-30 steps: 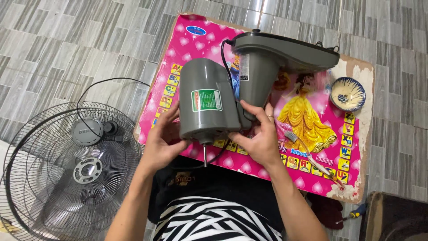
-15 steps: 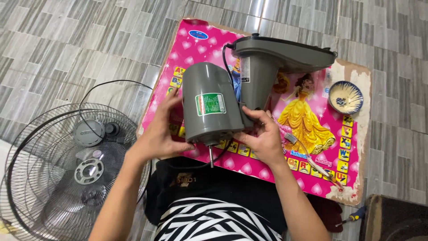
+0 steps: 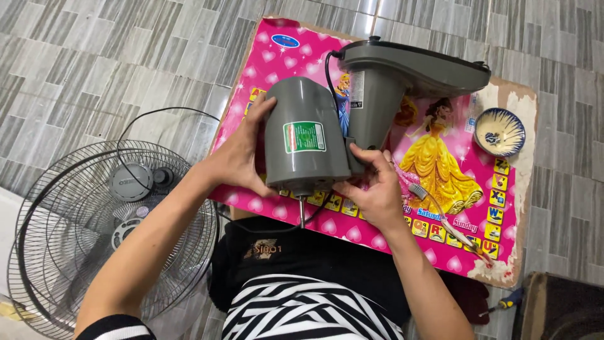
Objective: Cleaning and assembling fan motor components using a toothbrush and screwdriver
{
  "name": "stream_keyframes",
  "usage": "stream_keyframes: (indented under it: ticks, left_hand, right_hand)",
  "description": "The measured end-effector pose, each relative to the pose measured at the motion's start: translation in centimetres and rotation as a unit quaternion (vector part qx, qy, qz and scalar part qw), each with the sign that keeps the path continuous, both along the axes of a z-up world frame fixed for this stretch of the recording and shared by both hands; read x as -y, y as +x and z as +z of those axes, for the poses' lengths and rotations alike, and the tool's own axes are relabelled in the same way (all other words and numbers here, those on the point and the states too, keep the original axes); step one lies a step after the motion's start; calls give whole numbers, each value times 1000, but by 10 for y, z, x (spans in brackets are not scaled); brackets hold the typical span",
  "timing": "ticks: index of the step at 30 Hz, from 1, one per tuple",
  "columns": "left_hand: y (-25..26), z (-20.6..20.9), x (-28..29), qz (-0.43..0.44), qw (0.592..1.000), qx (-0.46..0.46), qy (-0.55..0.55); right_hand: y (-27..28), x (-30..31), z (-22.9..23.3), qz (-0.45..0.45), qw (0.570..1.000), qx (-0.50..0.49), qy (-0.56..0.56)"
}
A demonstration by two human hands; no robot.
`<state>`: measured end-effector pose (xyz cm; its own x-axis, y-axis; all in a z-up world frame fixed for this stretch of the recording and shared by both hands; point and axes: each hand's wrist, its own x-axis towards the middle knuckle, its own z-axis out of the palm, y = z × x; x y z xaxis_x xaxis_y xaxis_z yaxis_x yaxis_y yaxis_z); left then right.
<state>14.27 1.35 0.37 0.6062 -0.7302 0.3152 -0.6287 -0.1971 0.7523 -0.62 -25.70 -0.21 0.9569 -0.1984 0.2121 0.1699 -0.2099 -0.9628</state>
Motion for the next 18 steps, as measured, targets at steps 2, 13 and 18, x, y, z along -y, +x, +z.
stream_keyframes:
  ticks: [2, 13, 18]
  left_hand:
    - [0, -6, 1, 3, 1000, 12, -8]
    - [-16, -1, 6, 24, 998, -49, -44]
    - [-18, -2, 9, 28, 994, -79, -64]
  right_hand:
    - [0, -2, 0, -1, 1000, 10, 5]
    - [6, 5, -8, 3, 998, 56, 39]
    - [10, -6, 5, -29, 996, 69, 46]
